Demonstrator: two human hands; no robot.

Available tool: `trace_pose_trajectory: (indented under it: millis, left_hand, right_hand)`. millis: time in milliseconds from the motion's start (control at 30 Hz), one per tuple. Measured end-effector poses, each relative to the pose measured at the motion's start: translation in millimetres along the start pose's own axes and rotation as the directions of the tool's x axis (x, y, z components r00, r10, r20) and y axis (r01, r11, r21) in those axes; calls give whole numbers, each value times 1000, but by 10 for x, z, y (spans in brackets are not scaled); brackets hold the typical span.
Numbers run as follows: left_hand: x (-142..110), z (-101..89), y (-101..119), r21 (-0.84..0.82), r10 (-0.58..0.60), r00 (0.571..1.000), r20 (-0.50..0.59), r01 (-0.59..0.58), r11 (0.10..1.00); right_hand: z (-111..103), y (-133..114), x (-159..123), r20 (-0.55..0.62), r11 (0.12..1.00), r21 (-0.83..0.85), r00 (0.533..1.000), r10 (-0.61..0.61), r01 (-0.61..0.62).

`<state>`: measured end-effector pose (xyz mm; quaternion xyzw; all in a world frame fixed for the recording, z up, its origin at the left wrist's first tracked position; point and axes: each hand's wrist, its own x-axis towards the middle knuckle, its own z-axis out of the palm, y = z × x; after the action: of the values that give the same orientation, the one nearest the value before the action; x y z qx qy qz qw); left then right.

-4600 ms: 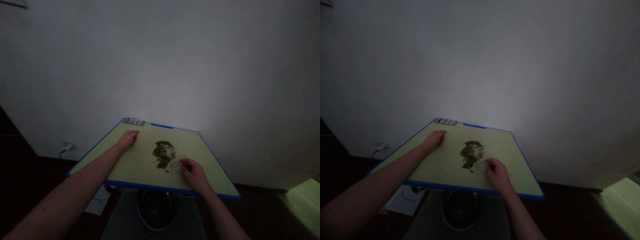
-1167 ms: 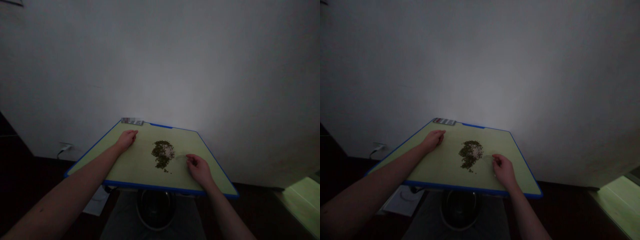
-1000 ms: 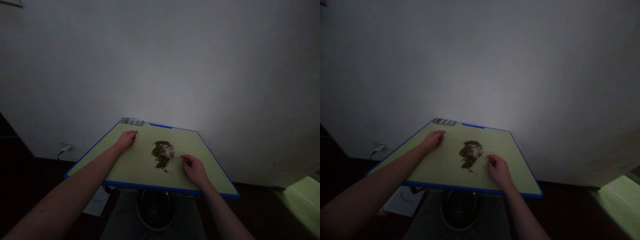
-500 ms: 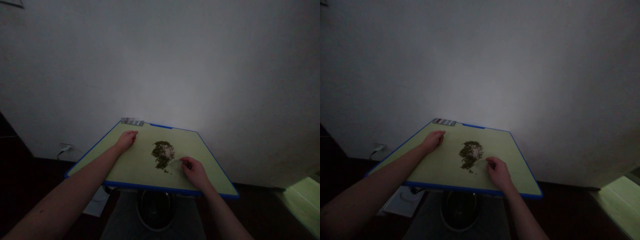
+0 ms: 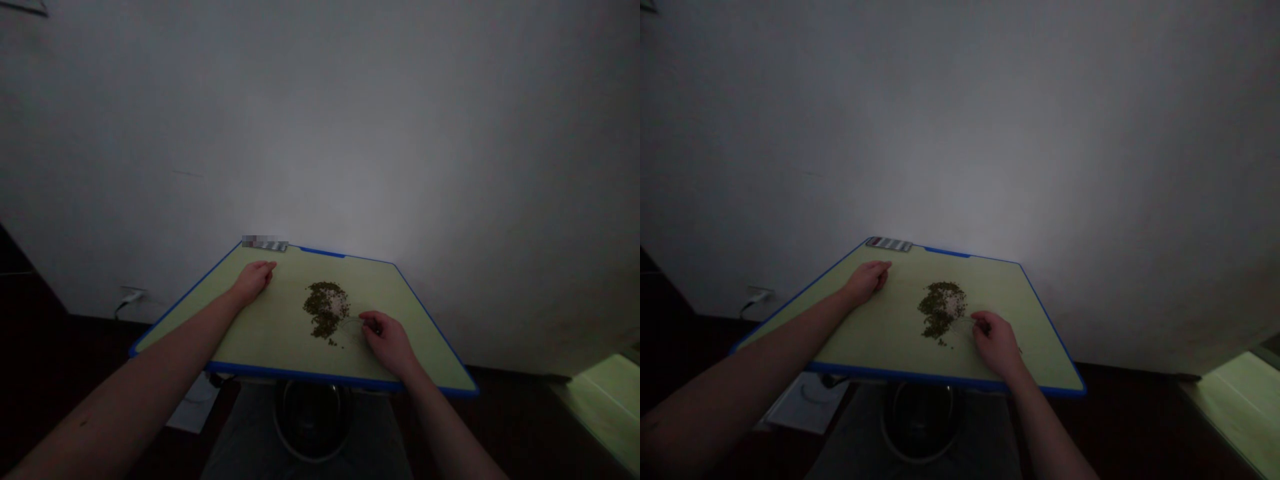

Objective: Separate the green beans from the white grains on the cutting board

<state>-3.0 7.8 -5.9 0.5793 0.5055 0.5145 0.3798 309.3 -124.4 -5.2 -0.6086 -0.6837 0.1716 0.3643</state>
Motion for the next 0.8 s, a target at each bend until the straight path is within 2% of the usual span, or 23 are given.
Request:
trace_pose_trajectory:
  millis: [200, 367, 800]
  left_hand:
    - [-28, -4, 54, 54, 17, 1000, -18, -16, 998]
    - [-58, 2, 118, 4, -7, 1000, 23, 7, 1000]
    - [-40, 12, 88, -2, -20, 1000, 15, 20, 1000]
  right_hand:
    - [23, 41, 5, 12, 999, 34, 1000, -2, 2]
    - [11, 20, 15, -11, 1000, 13, 1000, 1, -1]
    - [21, 20, 5, 3, 999, 30, 1000, -22, 22]
